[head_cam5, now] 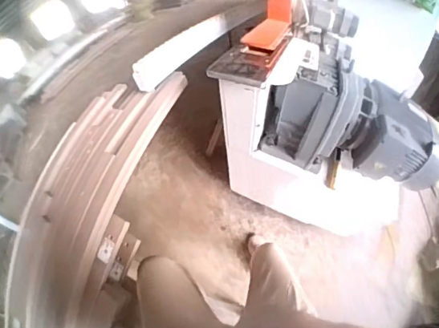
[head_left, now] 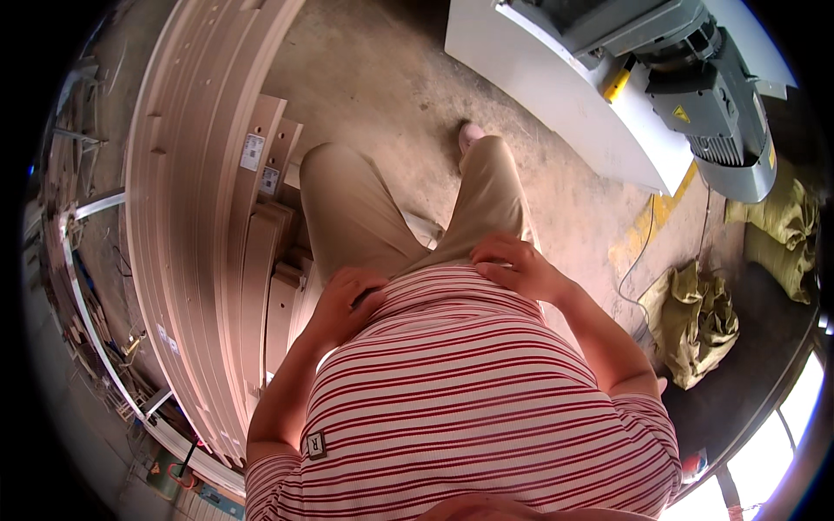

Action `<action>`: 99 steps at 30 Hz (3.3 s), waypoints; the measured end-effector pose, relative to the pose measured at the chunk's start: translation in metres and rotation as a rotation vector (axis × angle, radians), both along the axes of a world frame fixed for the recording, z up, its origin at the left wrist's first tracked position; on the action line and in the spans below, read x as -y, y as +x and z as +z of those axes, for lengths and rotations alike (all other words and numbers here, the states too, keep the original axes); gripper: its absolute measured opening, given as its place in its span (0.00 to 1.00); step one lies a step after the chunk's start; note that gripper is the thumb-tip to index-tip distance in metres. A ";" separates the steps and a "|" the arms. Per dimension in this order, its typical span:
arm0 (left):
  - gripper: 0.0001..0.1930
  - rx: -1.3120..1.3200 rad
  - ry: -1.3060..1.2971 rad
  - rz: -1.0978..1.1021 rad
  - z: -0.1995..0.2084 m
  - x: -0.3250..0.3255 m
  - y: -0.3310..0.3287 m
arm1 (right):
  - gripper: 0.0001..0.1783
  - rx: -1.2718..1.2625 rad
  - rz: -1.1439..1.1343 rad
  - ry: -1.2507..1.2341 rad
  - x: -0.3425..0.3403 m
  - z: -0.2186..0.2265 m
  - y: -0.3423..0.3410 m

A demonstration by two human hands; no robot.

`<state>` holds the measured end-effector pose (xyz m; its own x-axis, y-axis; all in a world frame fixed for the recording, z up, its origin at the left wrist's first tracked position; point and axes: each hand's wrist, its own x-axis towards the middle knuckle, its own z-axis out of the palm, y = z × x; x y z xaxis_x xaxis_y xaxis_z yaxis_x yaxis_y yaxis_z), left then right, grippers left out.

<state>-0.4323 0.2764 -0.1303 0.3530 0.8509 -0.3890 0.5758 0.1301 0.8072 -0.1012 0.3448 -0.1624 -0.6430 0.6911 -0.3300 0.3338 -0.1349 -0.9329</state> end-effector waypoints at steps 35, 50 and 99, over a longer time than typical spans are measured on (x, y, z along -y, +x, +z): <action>0.13 -0.051 -0.038 0.082 0.046 0.019 -0.014 | 0.06 0.026 0.173 0.737 -0.031 0.047 -0.036; 0.16 0.402 -0.604 0.282 0.061 0.027 -0.011 | 0.24 -0.213 0.420 0.064 -0.040 0.113 -0.029; 0.13 0.539 -0.800 0.803 -0.017 0.125 -0.045 | 0.09 0.478 0.158 0.521 0.023 -0.041 0.021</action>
<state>-0.4778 0.1510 -0.1475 0.1198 0.4916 -0.8625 -0.2712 0.8520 0.4479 -0.0806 0.3216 -0.2038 -0.6163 0.7458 -0.2530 0.6998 0.3712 -0.6103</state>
